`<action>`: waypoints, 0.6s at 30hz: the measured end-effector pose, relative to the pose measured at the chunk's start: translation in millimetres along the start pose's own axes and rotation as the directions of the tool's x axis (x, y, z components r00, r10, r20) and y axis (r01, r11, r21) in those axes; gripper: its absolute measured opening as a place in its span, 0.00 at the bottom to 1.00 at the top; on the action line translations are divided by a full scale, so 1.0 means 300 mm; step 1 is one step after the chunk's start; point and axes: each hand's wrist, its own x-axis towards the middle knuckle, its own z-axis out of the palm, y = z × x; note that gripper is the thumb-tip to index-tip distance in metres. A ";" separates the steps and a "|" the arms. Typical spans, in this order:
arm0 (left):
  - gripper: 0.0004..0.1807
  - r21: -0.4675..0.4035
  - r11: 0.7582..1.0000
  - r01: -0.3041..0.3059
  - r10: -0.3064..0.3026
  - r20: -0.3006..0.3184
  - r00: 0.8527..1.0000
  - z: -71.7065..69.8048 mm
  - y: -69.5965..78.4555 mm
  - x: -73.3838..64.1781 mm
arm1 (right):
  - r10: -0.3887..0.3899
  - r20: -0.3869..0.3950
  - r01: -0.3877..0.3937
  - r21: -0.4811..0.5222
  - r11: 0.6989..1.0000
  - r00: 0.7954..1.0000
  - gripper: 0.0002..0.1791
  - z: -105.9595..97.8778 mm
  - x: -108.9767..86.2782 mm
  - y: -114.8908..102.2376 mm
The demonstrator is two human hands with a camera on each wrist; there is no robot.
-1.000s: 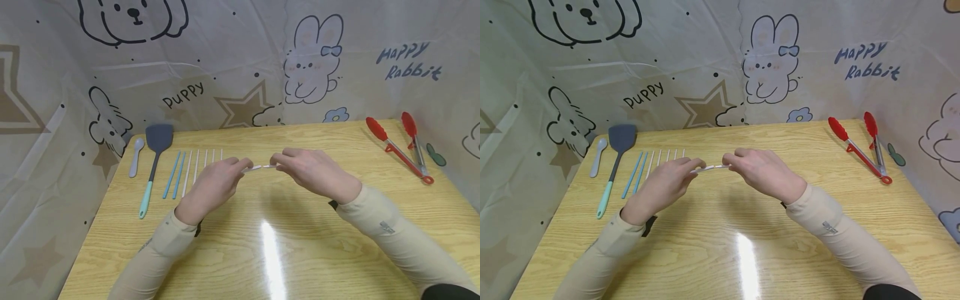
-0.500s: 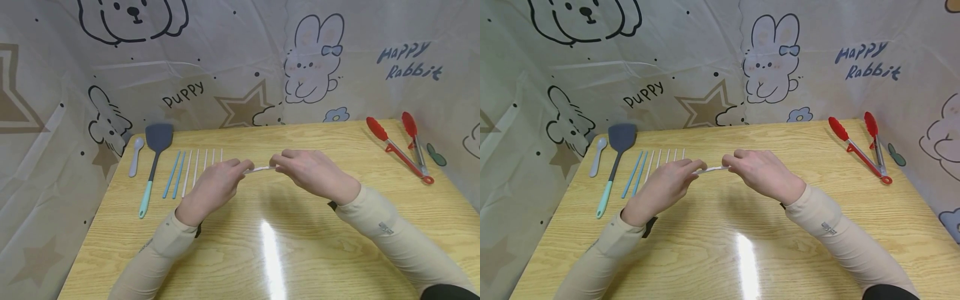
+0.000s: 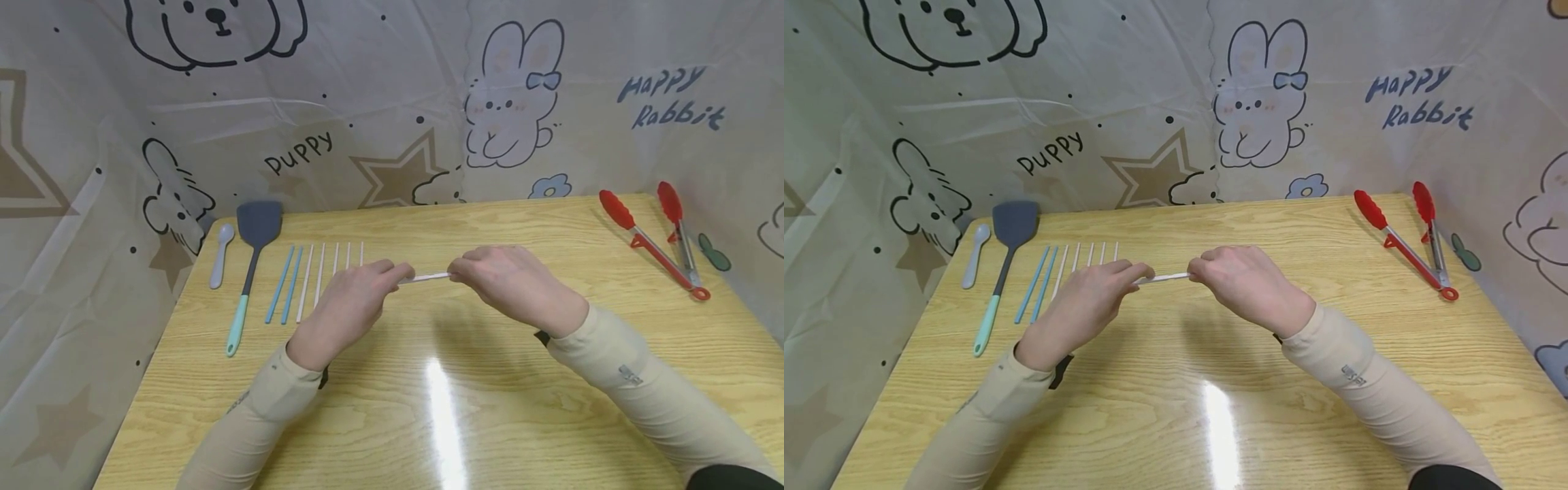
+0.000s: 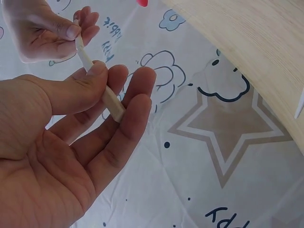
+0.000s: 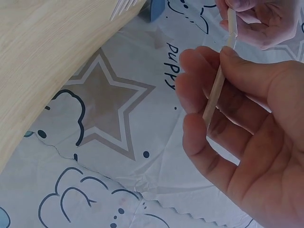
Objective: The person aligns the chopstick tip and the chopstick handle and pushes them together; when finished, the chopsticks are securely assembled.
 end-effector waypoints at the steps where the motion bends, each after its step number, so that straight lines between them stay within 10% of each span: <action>1: 0.23 -0.003 1.000 -0.002 0.002 -0.001 1.000 0.001 -0.001 -0.001 | -0.001 0.000 0.001 -0.003 1.000 1.000 0.05 0.000 0.000 -0.001; 18: 0.11 -0.029 0.999 -0.033 0.032 -0.008 0.999 0.011 -0.009 -0.003 | -0.061 -0.045 0.058 -0.056 0.997 0.997 0.04 0.006 -0.009 0.000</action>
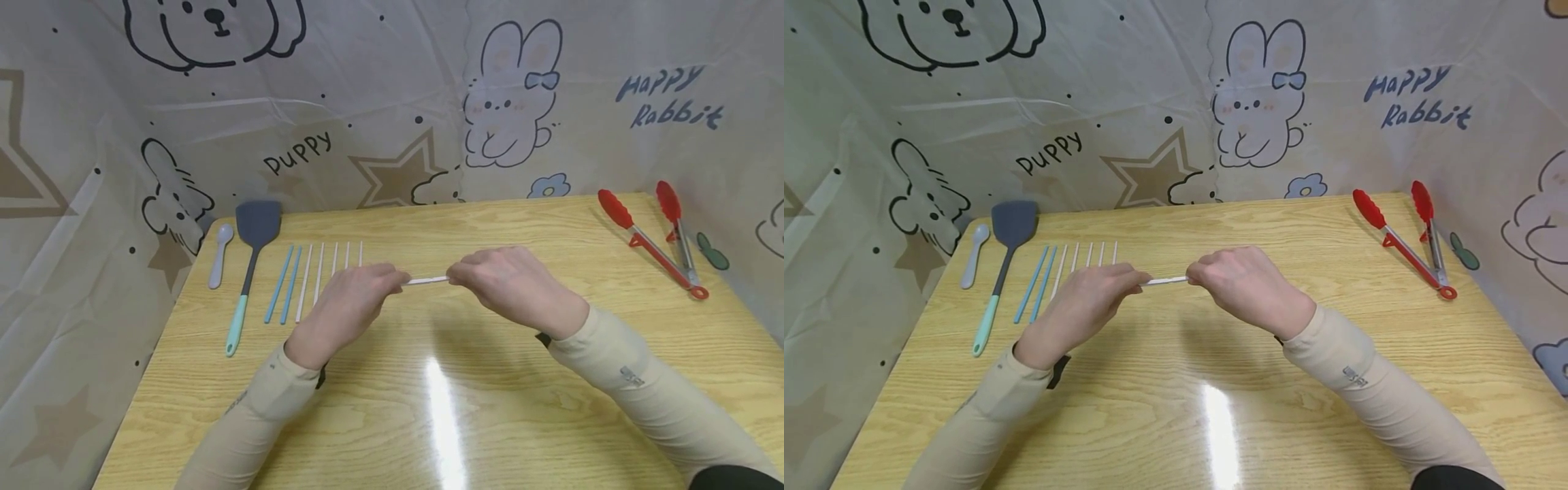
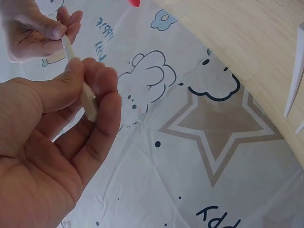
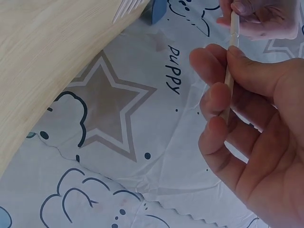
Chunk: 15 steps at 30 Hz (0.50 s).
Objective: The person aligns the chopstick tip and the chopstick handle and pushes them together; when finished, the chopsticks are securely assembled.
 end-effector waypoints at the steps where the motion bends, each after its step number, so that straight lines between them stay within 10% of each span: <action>1: 0.11 0.003 1.000 -0.003 0.003 -0.002 1.000 0.001 0.000 -0.001 | -0.001 0.001 0.001 0.001 1.000 1.000 0.04 -0.001 0.000 -0.002; 15: 0.12 0.033 0.999 -0.023 0.024 -0.040 0.999 0.015 0.000 -0.005 | -0.027 -0.033 0.027 -0.014 1.000 0.999 0.07 0.002 0.005 -0.015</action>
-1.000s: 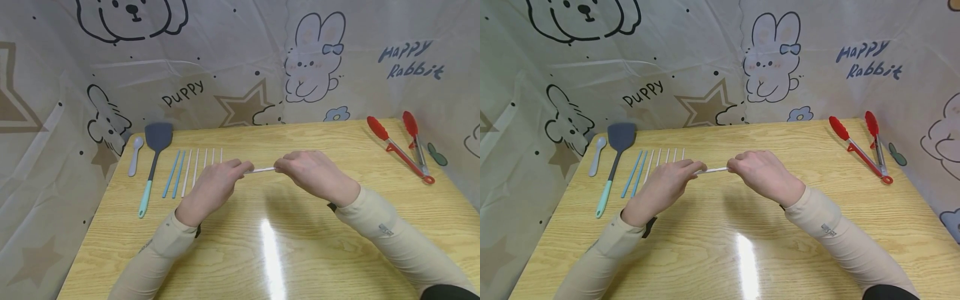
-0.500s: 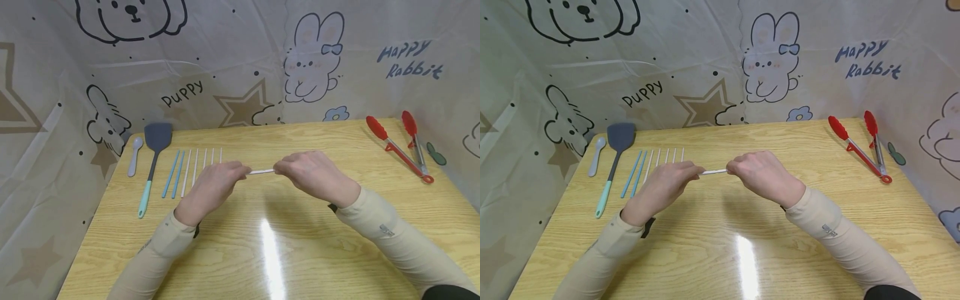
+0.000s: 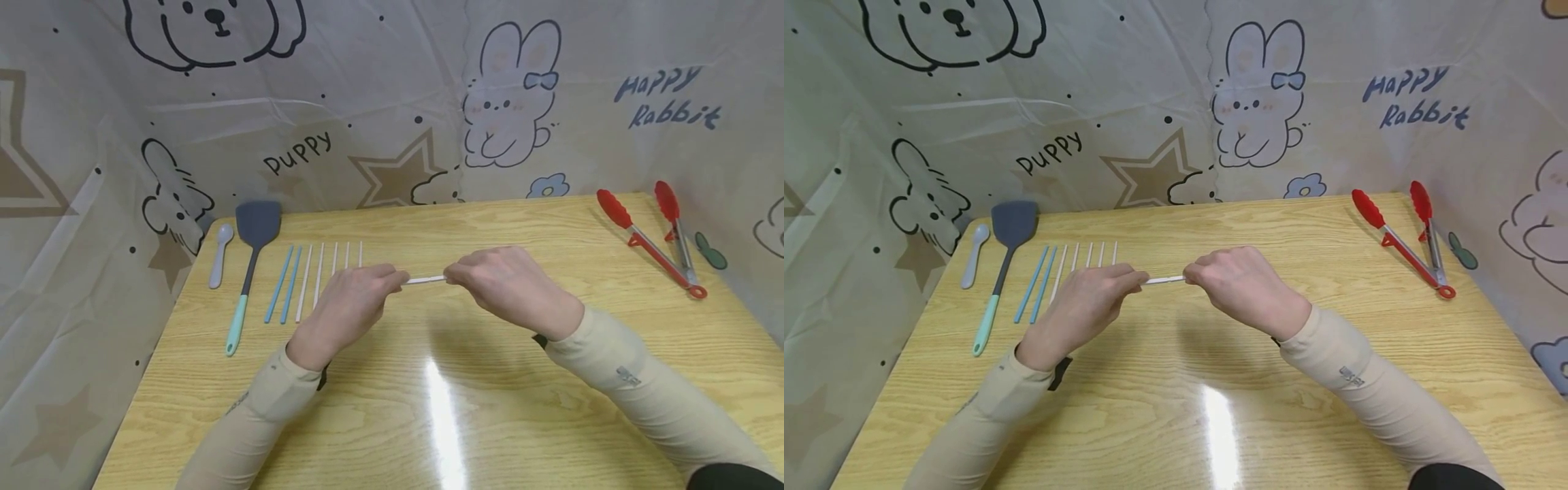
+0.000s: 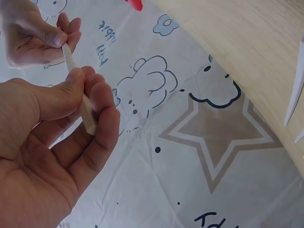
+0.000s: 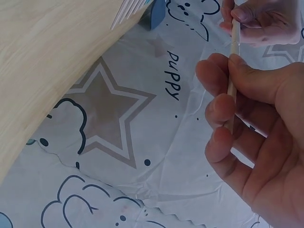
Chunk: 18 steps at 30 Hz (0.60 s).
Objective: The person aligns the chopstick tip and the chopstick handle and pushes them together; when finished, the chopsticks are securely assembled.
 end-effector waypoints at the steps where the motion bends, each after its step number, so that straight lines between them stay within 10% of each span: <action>1: 0.12 0.000 1.000 0.000 0.000 -0.001 1.000 0.000 0.001 -0.001 | -0.002 -0.004 0.002 -0.001 1.000 1.000 0.08 0.002 0.000 0.000; 18: 0.14 0.001 1.000 0.031 -0.031 -0.018 0.999 0.002 0.033 -0.005 | -0.064 -0.112 0.060 -0.040 0.997 0.992 0.04 0.029 -0.004 0.005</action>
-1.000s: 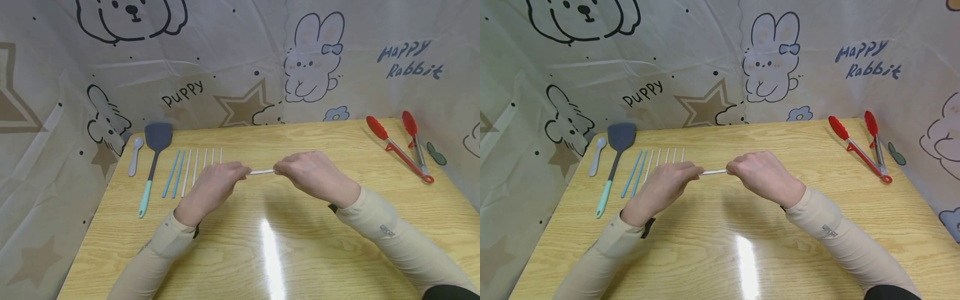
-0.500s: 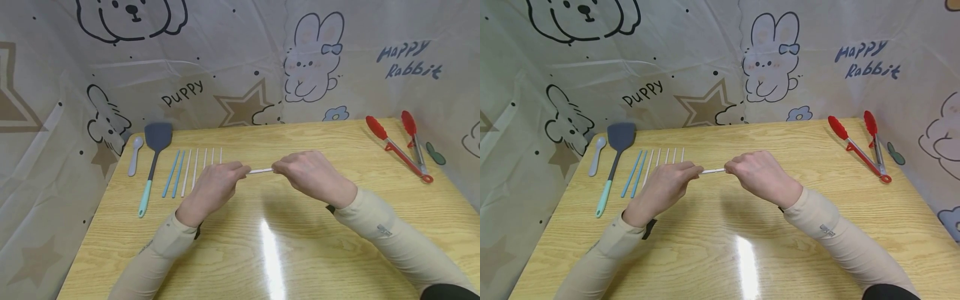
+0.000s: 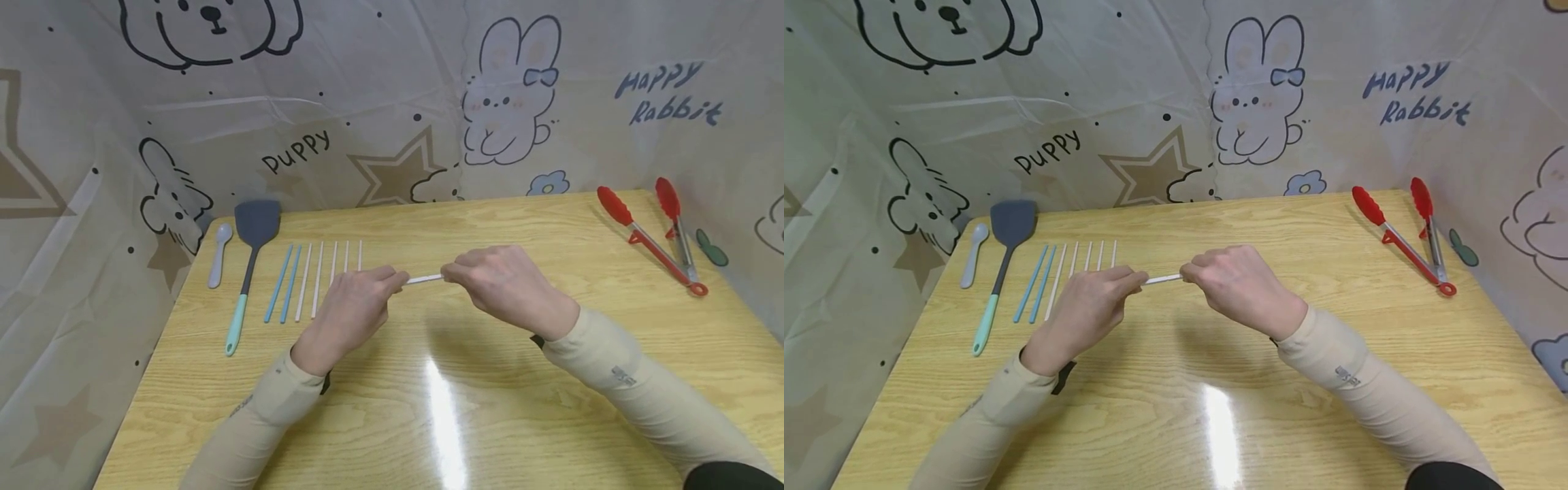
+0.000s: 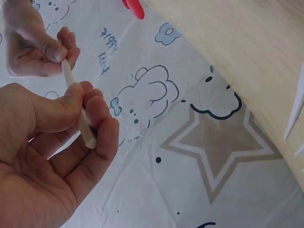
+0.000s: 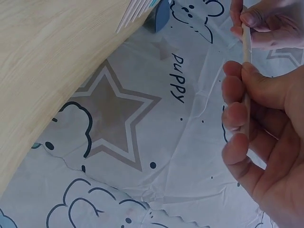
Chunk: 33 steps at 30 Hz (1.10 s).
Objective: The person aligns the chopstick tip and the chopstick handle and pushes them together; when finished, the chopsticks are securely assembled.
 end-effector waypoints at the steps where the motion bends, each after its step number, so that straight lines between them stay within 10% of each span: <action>1: 0.15 -0.005 1.000 0.001 -0.001 0.000 1.000 0.000 0.000 0.000 | -0.001 -0.006 0.001 -0.002 1.000 1.000 0.04 0.001 0.001 -0.001; 20: 0.16 0.020 0.999 -0.031 0.032 -0.067 0.997 0.002 -0.014 0.000 | -0.054 -0.076 0.058 0.043 0.997 0.996 0.04 0.022 0.017 -0.002; 33: 0.03 0.009 0.994 0.109 -0.109 0.124 0.986 0.008 0.015 0.002 | -0.100 0.068 0.103 -0.048 0.994 0.993 0.11 0.041 0.023 0.007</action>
